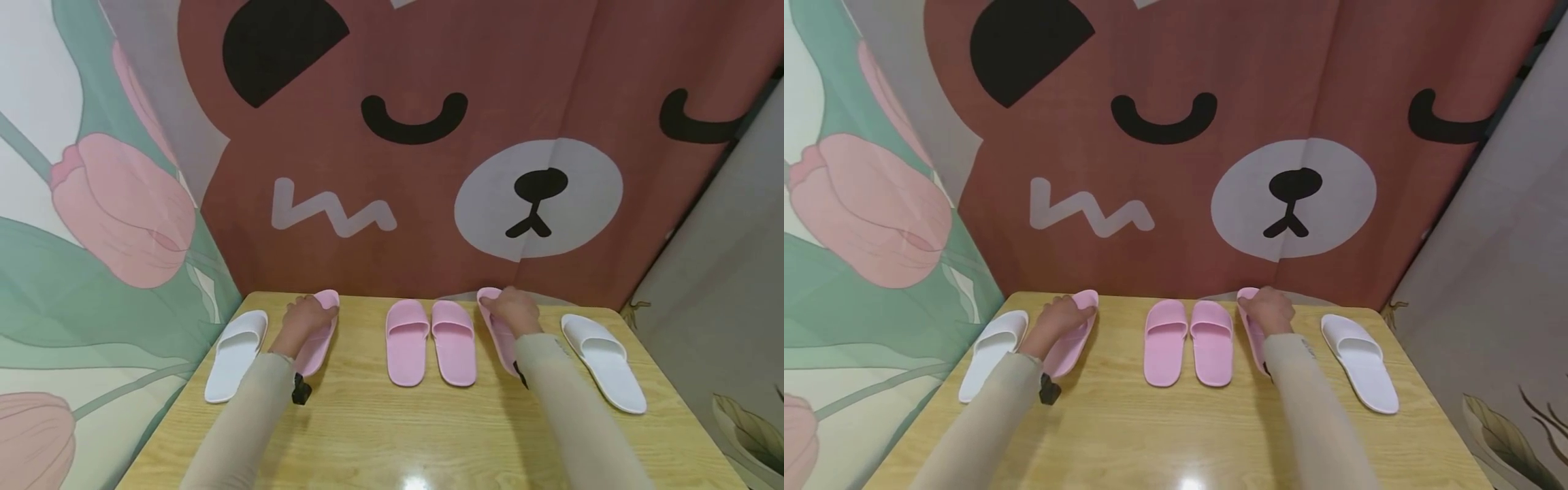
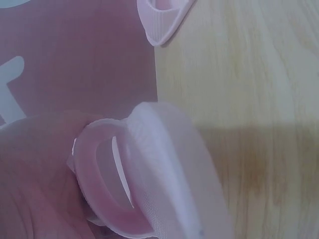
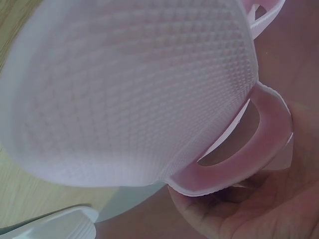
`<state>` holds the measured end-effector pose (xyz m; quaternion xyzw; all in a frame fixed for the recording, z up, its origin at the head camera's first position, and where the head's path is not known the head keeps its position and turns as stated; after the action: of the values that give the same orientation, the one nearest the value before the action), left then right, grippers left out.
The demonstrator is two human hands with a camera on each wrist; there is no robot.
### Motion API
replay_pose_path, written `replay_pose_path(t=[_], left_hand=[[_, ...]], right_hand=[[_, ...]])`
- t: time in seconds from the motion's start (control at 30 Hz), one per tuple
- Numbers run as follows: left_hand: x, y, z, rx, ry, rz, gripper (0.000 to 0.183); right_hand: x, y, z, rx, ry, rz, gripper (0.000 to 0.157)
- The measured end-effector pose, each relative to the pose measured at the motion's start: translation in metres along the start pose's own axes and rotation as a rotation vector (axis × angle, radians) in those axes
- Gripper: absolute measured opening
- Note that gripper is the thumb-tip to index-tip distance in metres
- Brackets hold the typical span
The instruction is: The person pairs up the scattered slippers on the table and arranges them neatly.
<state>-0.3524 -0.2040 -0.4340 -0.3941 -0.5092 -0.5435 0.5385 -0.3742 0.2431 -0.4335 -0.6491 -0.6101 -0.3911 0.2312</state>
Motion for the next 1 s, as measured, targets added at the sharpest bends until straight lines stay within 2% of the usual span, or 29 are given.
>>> replay_pose_path(t=[0.47, 0.63, 1.0], left_hand=[[0.002, -0.001, 0.003, 0.013, 0.003, -0.036, 0.091], [0.005, 0.000, 0.004, 0.008, 0.009, -0.038, 0.088], [0.007, -0.003, 0.003, 0.018, 0.031, -0.038, 0.090]], right_hand=[[-0.012, -0.001, -0.025, 0.011, 0.074, 0.014, 0.066], [-0.019, -0.003, -0.035, 0.022, 0.095, 0.025, 0.071], [-0.027, -0.003, -0.052, 0.020, 0.112, 0.029, 0.069]])
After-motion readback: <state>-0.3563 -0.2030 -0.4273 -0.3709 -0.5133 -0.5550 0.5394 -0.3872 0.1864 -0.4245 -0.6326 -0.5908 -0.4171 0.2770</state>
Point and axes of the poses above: each hand's wrist, its own y-axis away from the middle knuckle, its own x-axis out of the back of the hand, z = x × y, the point moved 4 cm from there along -y, towards the middle knuckle, and after that the axes turned 11 degrees about -y, right-handed, at the moved point
